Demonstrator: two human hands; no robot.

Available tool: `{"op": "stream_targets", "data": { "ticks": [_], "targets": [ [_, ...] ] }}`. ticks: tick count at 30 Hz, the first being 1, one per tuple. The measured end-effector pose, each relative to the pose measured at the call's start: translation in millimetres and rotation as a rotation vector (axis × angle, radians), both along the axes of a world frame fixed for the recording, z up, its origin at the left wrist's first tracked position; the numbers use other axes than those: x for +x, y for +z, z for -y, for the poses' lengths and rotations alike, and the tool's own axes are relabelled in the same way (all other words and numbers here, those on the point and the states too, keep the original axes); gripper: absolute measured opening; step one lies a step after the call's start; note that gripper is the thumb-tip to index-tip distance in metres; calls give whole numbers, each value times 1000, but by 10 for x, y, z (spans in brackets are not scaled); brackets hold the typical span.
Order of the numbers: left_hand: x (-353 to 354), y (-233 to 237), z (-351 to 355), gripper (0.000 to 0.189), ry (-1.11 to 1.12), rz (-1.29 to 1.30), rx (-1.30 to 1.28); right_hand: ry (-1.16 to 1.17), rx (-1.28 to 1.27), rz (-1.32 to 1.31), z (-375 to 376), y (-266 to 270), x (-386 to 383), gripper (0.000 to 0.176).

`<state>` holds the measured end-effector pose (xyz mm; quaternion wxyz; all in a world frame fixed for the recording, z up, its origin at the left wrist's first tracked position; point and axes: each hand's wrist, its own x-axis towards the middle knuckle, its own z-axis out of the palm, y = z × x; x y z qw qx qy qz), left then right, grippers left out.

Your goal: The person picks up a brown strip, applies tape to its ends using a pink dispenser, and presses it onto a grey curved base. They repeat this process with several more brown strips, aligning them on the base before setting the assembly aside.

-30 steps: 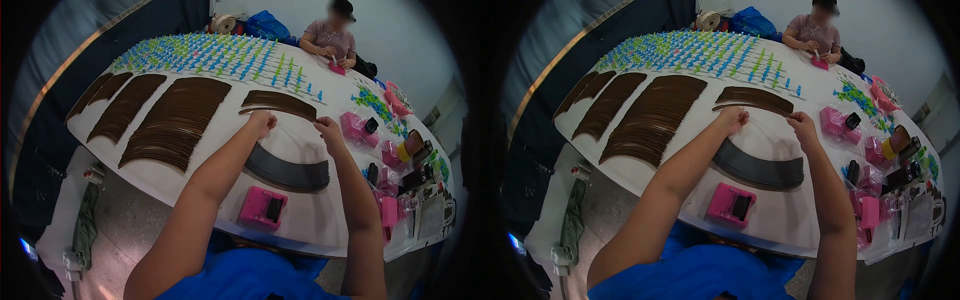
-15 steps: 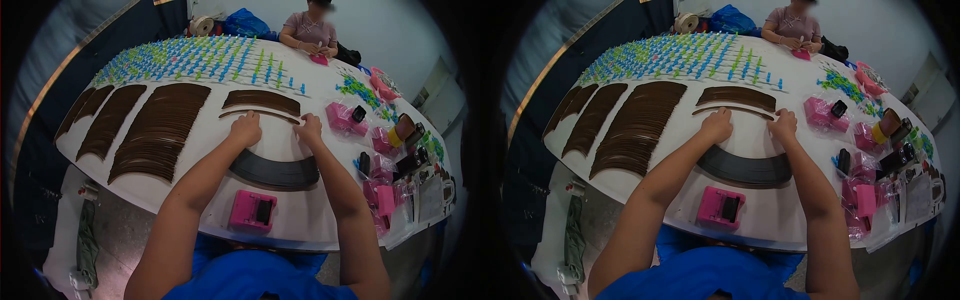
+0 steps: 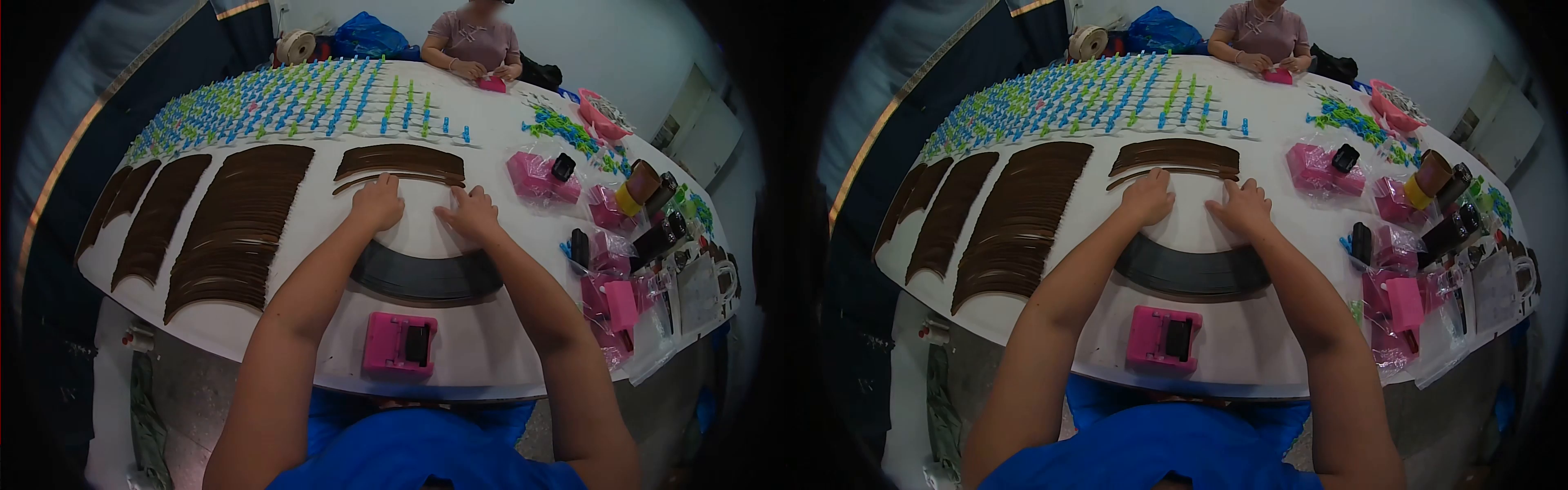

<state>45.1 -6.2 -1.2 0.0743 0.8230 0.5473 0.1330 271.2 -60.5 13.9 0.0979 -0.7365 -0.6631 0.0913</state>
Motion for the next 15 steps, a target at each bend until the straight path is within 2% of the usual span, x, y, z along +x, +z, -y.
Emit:
{"op": "stream_targets", "data": {
  "ticks": [15],
  "targets": [
    [19, 18, -128, 49, -40, -36, -12, -62, -52, 1, -83, 29, -20, 84]
  ]
}}
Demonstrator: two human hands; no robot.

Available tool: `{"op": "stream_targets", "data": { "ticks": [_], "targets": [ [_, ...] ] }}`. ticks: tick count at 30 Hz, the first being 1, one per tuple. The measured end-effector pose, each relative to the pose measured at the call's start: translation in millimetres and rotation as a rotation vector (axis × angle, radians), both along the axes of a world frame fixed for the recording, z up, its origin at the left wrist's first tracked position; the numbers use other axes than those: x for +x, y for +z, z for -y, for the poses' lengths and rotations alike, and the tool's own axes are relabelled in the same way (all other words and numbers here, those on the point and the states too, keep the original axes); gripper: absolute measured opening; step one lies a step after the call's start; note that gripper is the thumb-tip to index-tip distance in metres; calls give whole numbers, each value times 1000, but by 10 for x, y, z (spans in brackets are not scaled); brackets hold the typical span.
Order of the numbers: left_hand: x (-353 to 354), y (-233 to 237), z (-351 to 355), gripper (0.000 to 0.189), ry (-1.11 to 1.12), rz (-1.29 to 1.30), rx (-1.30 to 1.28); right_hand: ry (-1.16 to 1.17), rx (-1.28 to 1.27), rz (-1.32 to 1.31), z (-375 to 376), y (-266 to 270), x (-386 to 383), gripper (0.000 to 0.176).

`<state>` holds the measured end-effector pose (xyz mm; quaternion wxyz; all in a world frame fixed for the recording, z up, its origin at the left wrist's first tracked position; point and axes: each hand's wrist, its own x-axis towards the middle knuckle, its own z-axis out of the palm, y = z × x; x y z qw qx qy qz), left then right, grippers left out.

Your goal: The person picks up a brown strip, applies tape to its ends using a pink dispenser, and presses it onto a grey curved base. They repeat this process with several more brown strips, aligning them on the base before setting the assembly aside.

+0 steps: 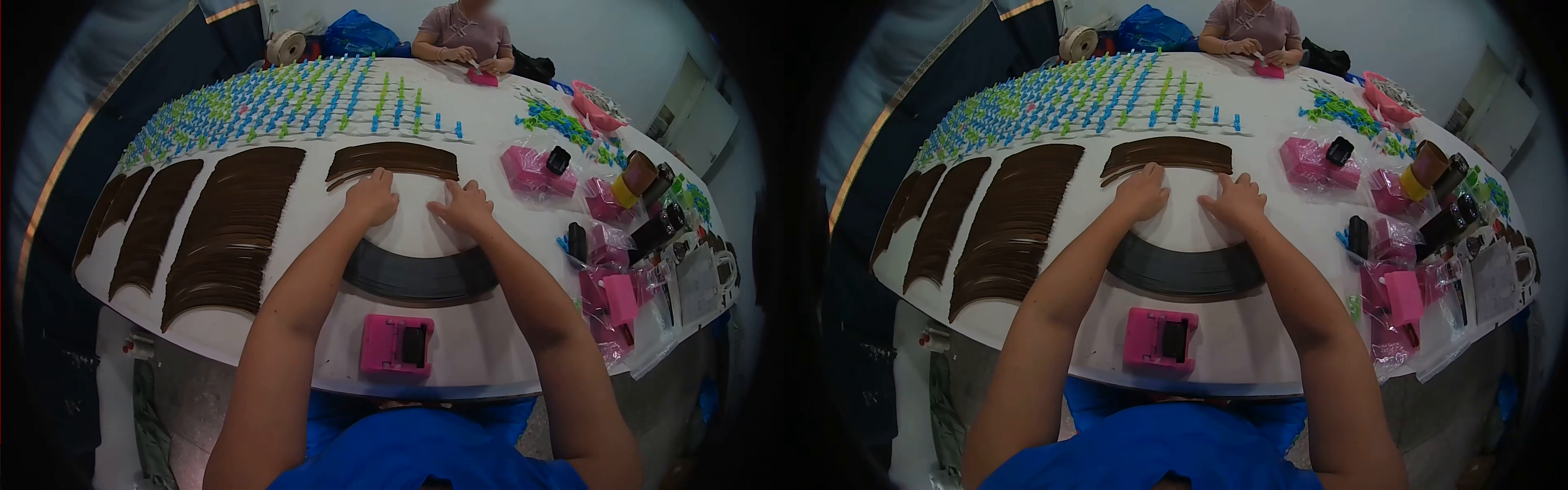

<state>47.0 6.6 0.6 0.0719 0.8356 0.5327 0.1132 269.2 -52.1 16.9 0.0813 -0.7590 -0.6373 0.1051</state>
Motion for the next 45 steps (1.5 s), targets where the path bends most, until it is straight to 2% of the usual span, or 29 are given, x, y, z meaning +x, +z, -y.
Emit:
{"op": "stream_targets", "data": {
  "ticks": [12, 20, 27, 41, 45],
  "targets": [
    [-23, -27, 43, 51, 24, 7, 18, -9, -23, -6, -27, -13, 3, 88],
    [-198, 30, 254, 57, 218, -61, 16, -8, -40, -32, -17, 10, 10, 88],
    [-302, 73, 264, 64, 278, -31, -2, 3, -53, 1, -43, -10, 21, 89],
    [-303, 120, 212, 74, 278, -30, -120, 6, -11, 7, -57, -99, 55, 89],
    [-331, 78, 261, 69, 273, -7, -77, 53, 4, -19, -3, -108, 187, 89]
  ]
}}
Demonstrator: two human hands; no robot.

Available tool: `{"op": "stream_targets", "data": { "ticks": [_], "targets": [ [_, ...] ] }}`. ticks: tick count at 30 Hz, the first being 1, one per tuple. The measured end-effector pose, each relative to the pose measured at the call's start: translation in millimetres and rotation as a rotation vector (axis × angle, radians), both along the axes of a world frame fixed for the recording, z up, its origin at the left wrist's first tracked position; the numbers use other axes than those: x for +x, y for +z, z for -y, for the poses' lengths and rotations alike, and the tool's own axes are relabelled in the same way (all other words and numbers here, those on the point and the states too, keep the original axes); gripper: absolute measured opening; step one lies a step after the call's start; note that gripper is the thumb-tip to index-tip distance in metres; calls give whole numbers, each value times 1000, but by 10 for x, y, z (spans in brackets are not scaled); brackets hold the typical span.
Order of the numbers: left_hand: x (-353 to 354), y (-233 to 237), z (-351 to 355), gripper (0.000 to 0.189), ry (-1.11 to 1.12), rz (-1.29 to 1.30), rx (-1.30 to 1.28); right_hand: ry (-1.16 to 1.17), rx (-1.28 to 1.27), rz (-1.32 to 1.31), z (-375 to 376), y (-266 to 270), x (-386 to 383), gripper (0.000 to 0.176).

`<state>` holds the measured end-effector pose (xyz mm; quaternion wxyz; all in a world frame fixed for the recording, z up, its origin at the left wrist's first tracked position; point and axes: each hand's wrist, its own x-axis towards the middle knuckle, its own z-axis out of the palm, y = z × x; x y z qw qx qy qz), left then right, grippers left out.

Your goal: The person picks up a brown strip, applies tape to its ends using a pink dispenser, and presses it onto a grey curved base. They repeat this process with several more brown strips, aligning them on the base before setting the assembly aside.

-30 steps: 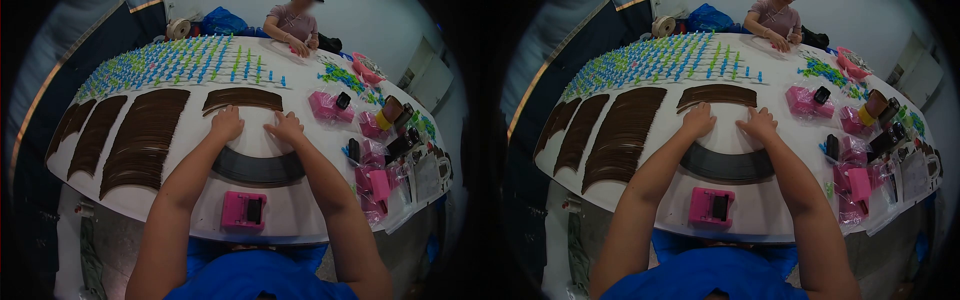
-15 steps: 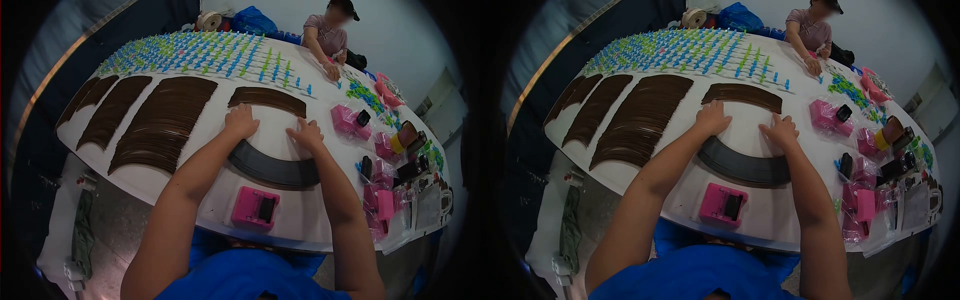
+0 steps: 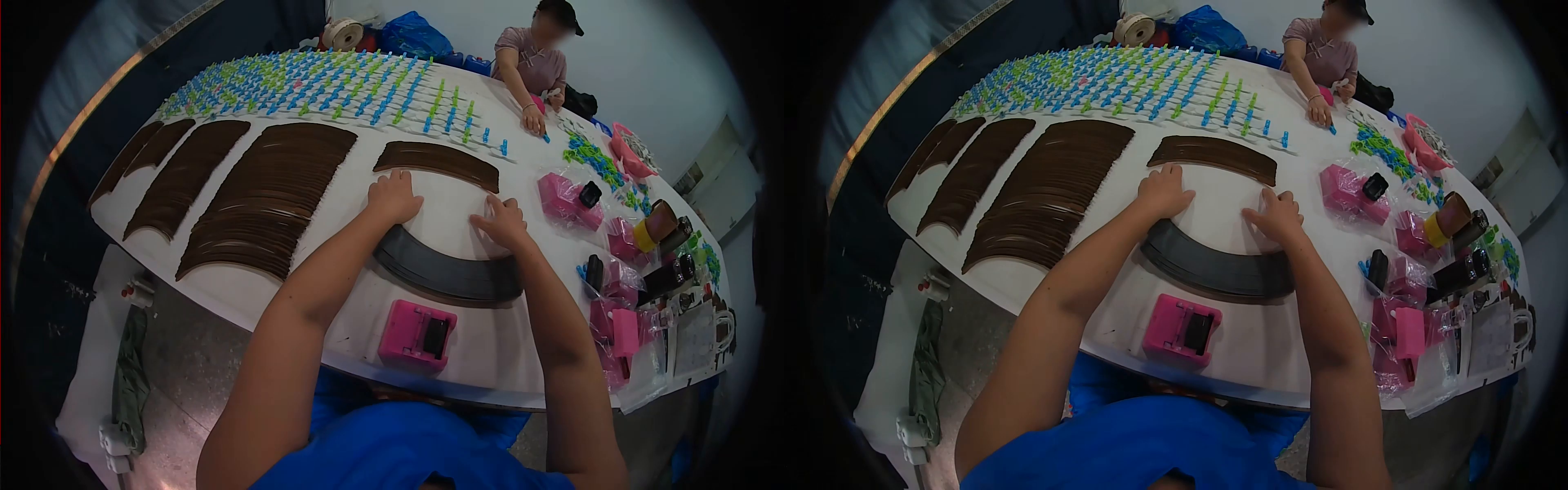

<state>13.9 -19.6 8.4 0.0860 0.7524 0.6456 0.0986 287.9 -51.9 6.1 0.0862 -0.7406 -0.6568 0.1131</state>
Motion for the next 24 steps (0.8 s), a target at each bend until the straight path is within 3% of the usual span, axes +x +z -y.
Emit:
{"op": "stream_targets", "data": {
  "ticks": [3, 5, 6, 8, 11, 24],
  "targets": [
    [-84, -11, 151, 58, -67, -25, 88, 120, -9, -137, 114, -78, 234, 91],
    [-179, 84, 402, 46, -202, 52, 58, 371, -34, -340, 618, 201, 221, 93],
    [-238, 31, 496, 46, -215, 52, 44, 355, -45, -344, 805, 297, 240, 93],
    [-368, -93, 701, 39, -364, 219, 197, 591, -64, -166, 1132, 416, 278, 93],
    [-473, -189, 864, 34, -474, 285, 289, 681, 47, -19, 1381, 410, 333, 92],
    [-275, -263, 1402, 27, -389, 443, 342, 566, 13, -52, 1904, 420, 434, 82]
  ]
}}
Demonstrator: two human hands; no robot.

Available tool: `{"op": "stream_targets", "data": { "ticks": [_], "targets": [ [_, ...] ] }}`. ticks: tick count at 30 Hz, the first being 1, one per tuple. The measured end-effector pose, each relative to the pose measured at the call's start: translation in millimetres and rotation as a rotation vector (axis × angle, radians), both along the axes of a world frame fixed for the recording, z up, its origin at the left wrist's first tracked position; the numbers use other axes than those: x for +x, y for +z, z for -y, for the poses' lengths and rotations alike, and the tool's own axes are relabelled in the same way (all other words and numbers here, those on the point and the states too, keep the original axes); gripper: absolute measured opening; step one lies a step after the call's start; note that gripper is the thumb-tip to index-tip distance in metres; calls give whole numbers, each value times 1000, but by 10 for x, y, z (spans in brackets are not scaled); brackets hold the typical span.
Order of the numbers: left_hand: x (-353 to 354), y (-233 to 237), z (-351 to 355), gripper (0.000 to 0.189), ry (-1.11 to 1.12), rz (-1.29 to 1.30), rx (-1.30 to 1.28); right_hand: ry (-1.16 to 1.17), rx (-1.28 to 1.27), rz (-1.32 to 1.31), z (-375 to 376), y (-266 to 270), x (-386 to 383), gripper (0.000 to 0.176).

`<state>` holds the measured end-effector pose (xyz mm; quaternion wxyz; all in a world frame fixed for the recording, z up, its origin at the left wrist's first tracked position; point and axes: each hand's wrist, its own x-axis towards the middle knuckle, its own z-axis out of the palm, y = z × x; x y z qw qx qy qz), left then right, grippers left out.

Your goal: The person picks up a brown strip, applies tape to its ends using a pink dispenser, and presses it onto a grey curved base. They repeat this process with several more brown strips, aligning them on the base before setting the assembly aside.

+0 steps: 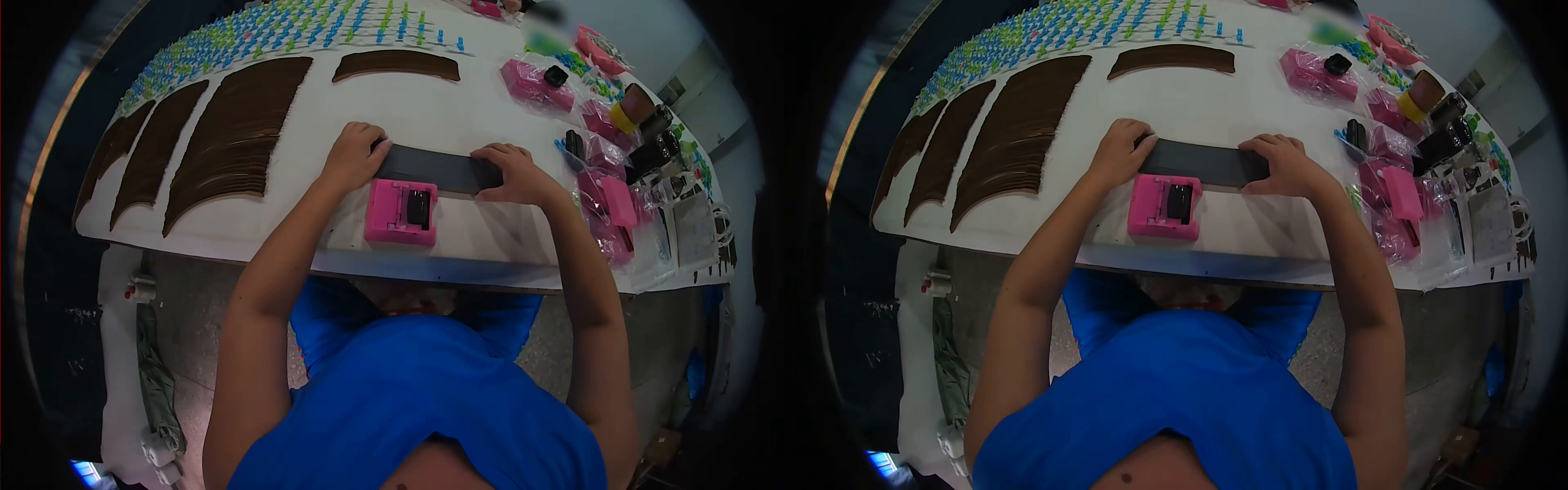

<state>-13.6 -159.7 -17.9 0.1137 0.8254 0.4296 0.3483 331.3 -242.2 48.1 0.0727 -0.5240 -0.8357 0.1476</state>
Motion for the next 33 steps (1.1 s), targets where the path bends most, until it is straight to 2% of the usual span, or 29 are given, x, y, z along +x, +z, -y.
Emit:
{"op": "stream_targets", "data": {
  "ticks": [5, 9, 24, 27, 33],
  "targets": [
    [17, 46, 18, 26, 9, -34, -18, -47, 85, -59, 74, -120, 17, 77],
    [41, 40, 59, 25, 30, -13, -15, -60, 68, -37, 110, -127, 28, 81],
    [65, 34, 213, 21, 34, 37, -2, -64, 97, -97, 285, -183, 64, 76],
    [53, 38, 247, 22, 41, 38, -7, -56, 130, -116, 300, -259, 88, 74],
    [44, 70, 278, 23, 57, 46, -26, -49, 360, -108, 428, -479, 92, 70]
  ]
}}
